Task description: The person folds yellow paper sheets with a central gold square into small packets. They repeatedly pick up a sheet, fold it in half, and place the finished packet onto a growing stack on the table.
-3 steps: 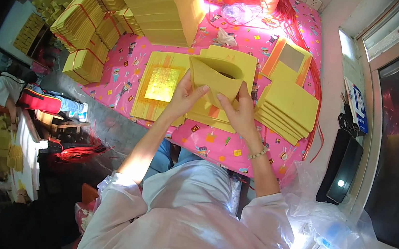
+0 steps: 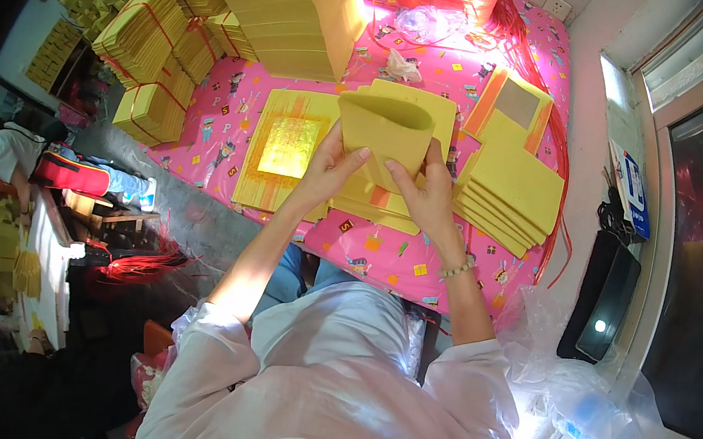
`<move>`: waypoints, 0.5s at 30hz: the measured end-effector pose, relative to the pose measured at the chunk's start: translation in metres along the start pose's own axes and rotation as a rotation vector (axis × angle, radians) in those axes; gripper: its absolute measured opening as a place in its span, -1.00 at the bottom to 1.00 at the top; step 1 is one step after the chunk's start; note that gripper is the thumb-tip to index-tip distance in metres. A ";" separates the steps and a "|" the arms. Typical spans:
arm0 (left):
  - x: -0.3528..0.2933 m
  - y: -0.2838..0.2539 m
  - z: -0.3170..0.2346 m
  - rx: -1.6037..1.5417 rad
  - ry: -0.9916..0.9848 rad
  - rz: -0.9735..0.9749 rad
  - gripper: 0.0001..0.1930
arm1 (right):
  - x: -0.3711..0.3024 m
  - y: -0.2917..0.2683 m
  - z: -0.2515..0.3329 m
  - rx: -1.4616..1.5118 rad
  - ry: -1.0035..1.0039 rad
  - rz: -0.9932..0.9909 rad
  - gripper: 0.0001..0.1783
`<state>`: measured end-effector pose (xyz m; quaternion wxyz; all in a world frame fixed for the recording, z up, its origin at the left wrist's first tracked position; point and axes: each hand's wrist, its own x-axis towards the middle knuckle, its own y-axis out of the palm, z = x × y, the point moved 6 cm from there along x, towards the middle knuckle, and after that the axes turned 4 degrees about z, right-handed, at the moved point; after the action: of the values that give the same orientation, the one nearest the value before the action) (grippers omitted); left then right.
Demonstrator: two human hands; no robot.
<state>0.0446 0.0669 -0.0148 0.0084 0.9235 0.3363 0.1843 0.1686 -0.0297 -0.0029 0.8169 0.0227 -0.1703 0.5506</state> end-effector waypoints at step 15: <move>0.006 0.017 -0.013 -0.196 -0.342 0.102 -0.49 | 0.001 -0.009 0.005 0.297 0.231 -0.048 -0.56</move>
<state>0.0553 0.0561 0.0022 0.1460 0.9520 0.2631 0.0568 0.1755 -0.0330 0.0033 0.8316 0.0837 0.0084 0.5490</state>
